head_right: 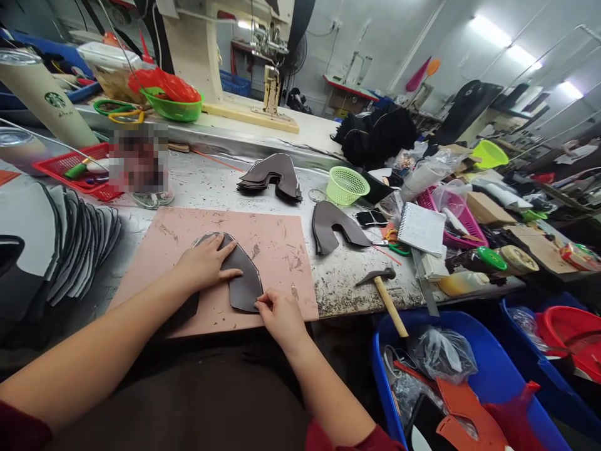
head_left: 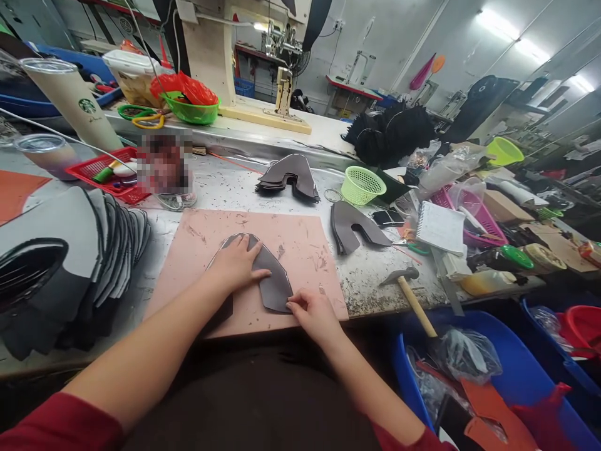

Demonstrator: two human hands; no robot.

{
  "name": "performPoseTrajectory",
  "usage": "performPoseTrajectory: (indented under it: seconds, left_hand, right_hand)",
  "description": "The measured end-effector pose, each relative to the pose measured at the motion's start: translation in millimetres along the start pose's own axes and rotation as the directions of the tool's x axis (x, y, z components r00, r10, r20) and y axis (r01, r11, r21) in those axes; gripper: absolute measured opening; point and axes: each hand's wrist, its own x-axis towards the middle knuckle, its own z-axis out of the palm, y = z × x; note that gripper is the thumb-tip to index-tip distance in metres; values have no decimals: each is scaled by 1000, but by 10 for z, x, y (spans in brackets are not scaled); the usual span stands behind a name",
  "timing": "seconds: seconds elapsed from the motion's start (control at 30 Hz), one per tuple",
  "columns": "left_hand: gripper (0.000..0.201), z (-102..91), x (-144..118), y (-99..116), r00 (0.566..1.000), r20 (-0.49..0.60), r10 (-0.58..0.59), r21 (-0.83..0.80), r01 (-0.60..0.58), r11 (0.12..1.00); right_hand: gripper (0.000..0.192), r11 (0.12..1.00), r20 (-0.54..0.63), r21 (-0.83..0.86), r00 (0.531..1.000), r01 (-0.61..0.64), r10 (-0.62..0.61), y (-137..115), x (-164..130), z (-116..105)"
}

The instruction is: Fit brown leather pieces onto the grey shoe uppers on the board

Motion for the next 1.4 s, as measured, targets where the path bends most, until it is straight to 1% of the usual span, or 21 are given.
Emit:
performPoseTrajectory:
  seconds: [0.07,0.13,0.2,0.27,0.33,0.4,0.47,0.53,0.57,0.63,0.73,0.8,0.87,0.93,1.0,1.07,1.1,1.17,1.27,1.33,1.4]
  left_hand:
    - [102,7,-5,23,999,41,29,-1,-29,1000]
    - [121,4,-13,56,995,88,50,3,-51,999]
    - [131,-32,-16,77,989,136,56,1,-56,998]
    - [133,-104,-4,53,979,194,63,-11,-62,998]
    - [125,-189,25,-38,966,238,96,-33,-90,995]
    - [100,-248,61,-186,956,250,153,-62,-142,988]
    - [67,-249,81,-350,952,216,219,-87,-205,975]
    - [49,-189,73,-484,949,151,277,-92,-265,960]
    - [47,-143,61,-532,947,113,299,-85,-291,953]
    - [48,-46,26,-588,943,45,330,-60,-328,943]
    - [45,52,-25,-615,927,-24,375,-19,-375,927]
    - [41,73,-58,-615,918,-43,394,-4,-395,919]
    - [40,74,-98,-594,924,-63,377,22,-377,926]
    - [40,68,-156,-540,950,-106,293,73,-286,955]
    - [41,54,-243,-454,976,-166,141,112,-124,986]
    - [41,29,-360,-353,983,-184,10,105,9,994]
    - [42,12,-427,-304,985,-174,-21,94,38,995]
    - [39,-26,-562,-225,991,-133,-22,71,32,997]
    - [33,-56,-705,-177,997,-82,5,57,-1,998]
    - [32,-28,-730,-195,992,-95,86,58,-81,995]
    - [32,48,-715,-232,969,-138,204,33,-201,979]
  right_hand:
    - [9,994,5,-97,999,47,-47,-13,-4,-2]
    - [15,965,3,-225,990,136,-139,-31,-13,11]
    - [30,904,55,-329,961,273,-270,-49,-33,42]
    - [44,834,160,-370,912,409,-377,-60,-69,78]
    - [51,790,264,-374,873,485,-411,-69,-117,82]
    - [53,776,350,-372,851,510,-392,-99,-149,28]
    - [50,772,441,-355,822,528,-360,-170,-122,-71]
    - [42,790,482,-329,811,518,-331,-288,0,-155]
    - [39,807,462,-314,823,500,-330,-357,101,-169]
    - [37,848,348,-274,869,453,-352,-491,366,-112]
    - [43,887,177,-190,903,421,-390,-615,808,151]
    - [46,902,165,-182,916,392,-365,-633,1025,336]
    - [46,895,182,-216,916,391,-357,-620,1120,433]
    - [46,863,166,-267,902,429,-398,-593,1090,413]
    - [42,841,92,-317,897,439,-433,-553,969,305]
    - [34,845,48,-356,911,398,-409,-491,801,169]
    - [31,852,53,-372,925,368,-376,-451,714,108]
    - [29,855,113,-395,941,336,-318,-364,551,14]
    - [25,847,177,-394,934,356,-310,-273,368,-55]
    - [23,835,160,-393,923,384,-349,-276,291,-73]
    - [18,827,127,-381,909,414,-396,-329,242,-82]
